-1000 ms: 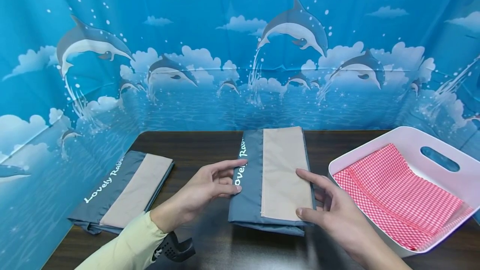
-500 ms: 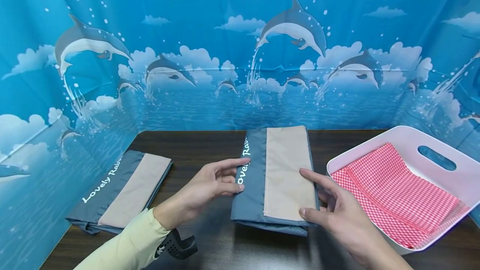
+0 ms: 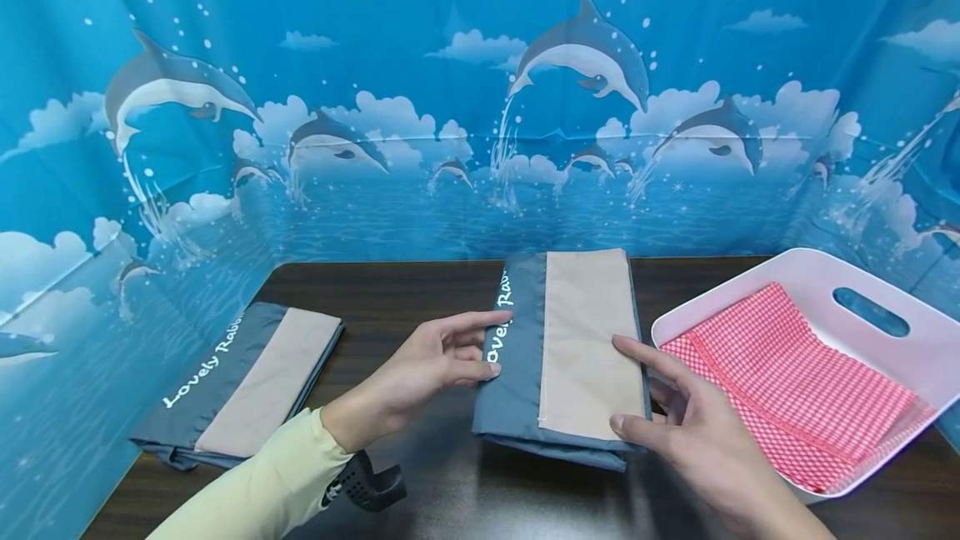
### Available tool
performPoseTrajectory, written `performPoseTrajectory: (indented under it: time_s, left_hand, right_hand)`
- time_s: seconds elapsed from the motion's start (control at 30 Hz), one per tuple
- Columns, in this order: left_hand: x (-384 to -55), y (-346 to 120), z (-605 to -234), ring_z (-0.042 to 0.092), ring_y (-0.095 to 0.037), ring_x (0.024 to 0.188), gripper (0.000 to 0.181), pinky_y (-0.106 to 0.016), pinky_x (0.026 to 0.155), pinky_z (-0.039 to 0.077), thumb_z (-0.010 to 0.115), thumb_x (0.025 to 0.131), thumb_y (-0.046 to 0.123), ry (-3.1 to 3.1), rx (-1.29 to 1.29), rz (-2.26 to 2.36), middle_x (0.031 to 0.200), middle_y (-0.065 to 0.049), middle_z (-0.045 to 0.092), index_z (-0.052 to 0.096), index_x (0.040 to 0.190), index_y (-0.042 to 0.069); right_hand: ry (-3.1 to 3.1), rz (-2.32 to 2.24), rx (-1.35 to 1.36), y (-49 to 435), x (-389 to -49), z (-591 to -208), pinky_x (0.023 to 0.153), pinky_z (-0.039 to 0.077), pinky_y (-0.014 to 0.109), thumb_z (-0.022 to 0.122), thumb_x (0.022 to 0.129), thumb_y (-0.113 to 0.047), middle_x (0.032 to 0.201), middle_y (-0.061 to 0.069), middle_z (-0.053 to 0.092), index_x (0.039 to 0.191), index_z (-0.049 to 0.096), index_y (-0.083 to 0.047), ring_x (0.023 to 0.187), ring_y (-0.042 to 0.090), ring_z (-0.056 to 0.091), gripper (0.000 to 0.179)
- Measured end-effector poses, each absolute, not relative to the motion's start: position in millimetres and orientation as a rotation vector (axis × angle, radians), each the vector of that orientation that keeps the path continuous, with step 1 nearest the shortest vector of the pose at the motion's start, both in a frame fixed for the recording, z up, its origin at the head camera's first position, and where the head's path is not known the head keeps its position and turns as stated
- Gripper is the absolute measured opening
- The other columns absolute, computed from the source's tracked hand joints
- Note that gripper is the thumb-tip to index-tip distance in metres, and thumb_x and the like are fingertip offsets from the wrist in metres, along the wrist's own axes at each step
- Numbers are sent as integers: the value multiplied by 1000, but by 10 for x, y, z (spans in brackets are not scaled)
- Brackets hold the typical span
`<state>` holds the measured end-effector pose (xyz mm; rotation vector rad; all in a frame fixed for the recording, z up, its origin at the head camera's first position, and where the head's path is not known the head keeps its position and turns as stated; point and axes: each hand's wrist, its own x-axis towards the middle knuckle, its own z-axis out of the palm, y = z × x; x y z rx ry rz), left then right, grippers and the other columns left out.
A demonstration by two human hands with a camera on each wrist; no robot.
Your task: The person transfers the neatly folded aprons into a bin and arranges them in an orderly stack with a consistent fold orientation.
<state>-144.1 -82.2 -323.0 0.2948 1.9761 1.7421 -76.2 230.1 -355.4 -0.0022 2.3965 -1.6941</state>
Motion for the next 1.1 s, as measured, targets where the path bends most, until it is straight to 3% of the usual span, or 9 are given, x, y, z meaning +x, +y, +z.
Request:
performPoseTrajectory:
  time_s: [0.13,0.2,0.33,0.4,0.53,0.63,0.73,1.0,1.1]
  left_hand:
    - [-1473,-762,-3227,65,-10,83,61,-31,86,57,75,96,3,1996,283,1744,120,-5,64,64,150,28]
    - [-1491,-734,-3223,66,-11,84,60,-31,87,58,76,96,2,2008,273,1743,121,-5,65,65,149,28]
    - [-1524,-688,-3211,68,-12,85,59,-33,88,59,76,96,3,2021,262,1739,123,-6,67,66,148,27]
    - [-1537,-668,-3206,69,-12,86,58,-34,89,59,76,96,3,2026,262,1733,124,-6,68,66,148,27]
    - [-1561,-626,-3201,69,-12,87,58,-36,91,59,76,96,2,2037,269,1723,128,-6,68,66,148,27]
    - [-1582,-592,-3200,70,-11,88,58,-34,90,59,76,96,2,2034,282,1726,130,-7,69,66,148,26]
    - [-1601,-561,-3204,71,-10,88,57,-34,90,60,76,96,2,2028,296,1733,131,-9,69,66,148,25]
    - [-1640,-485,-3189,70,-11,87,57,-32,87,60,75,97,2,2041,318,1733,125,-9,72,66,149,24]
    - [-1672,-458,-3183,70,-12,88,57,-29,83,59,75,97,1,2045,328,1723,123,-9,72,65,150,23]
  right_hand:
    - [2413,-1700,10,2318,-747,-3549,92,59,24,83,95,-21,179,18,21,171,32,-24,153,51,36,92]
    - [2420,-1697,23,2325,-739,-3546,103,60,42,83,95,-22,180,16,19,171,31,-26,153,54,34,92]
    - [2437,-1676,65,2355,-728,-3534,115,37,78,84,94,-26,183,9,10,171,30,-31,159,60,18,94]
    - [2430,-1683,78,2371,-726,-3529,115,29,83,84,94,-27,184,6,7,172,29,-32,160,61,12,95]
    - [2466,-1666,97,2379,-721,-3525,115,42,69,84,94,-28,184,7,8,172,28,-32,161,60,14,96]
    - [2499,-1652,102,2383,-714,-3526,106,58,42,84,94,-27,183,9,12,172,29,-31,160,57,20,96]
    - [2507,-1645,119,2395,-708,-3524,90,57,18,84,95,-27,182,11,15,172,29,-31,158,53,24,94]
    - [2573,-1567,200,2397,-680,-3507,96,62,36,84,94,-38,182,16,12,172,26,-31,153,53,28,98]
    - [2588,-1550,231,2392,-672,-3500,89,61,29,84,93,-39,181,19,12,173,25,-31,150,50,30,100]
